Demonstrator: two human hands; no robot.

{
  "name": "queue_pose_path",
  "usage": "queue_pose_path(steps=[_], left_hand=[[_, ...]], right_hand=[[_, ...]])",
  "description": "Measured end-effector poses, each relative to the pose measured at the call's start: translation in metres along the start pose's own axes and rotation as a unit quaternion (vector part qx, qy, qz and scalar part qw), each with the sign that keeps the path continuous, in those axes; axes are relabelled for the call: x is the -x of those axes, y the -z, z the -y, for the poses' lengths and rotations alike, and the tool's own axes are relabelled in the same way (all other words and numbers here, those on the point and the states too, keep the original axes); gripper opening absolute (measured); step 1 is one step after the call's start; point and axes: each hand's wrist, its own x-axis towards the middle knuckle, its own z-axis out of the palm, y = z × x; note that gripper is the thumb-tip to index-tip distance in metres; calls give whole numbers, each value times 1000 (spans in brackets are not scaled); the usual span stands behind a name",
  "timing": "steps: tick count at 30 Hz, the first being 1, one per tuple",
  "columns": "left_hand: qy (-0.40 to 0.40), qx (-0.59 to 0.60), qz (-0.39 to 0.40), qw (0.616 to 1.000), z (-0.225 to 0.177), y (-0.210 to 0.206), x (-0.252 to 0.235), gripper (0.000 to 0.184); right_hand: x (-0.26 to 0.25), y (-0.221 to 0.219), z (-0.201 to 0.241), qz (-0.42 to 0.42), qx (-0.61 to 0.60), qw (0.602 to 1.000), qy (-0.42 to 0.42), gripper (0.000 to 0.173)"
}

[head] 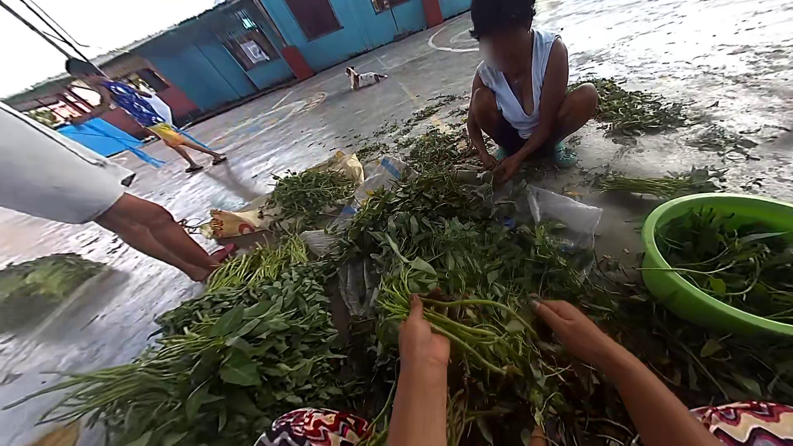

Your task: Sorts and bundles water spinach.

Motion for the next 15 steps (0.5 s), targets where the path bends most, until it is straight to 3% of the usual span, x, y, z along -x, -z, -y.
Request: queue_pose_path(steps=[2,4,5,6,9,12,15], left_hand=[[-63,44,-13,997,-25,10,-14,30],[-105,55,-32,992,-43,17,-20,29],[-114,53,-44,991,-47,19,-21,28],[-116,51,-53,990,-48,20,-21,27],[-90,35,-76,992,-37,23,-21,27],[-40,30,-61,997,-27,27,-19,29],[2,50,-8,999,-23,27,-19,29]], right_hand=[[-12,27,-5,-48,189,978,-80,45],[-25,38,-13,-11,326,927,-187,37],[-35,33,-19,6,347,914,-212,46],[-49,23,-28,13,349,913,-210,52],[-90,-22,-67,34,280,940,-191,35],[-104,-61,-105,26,250,928,-275,40],[-111,-48,-109,-3,204,946,-252,41]])
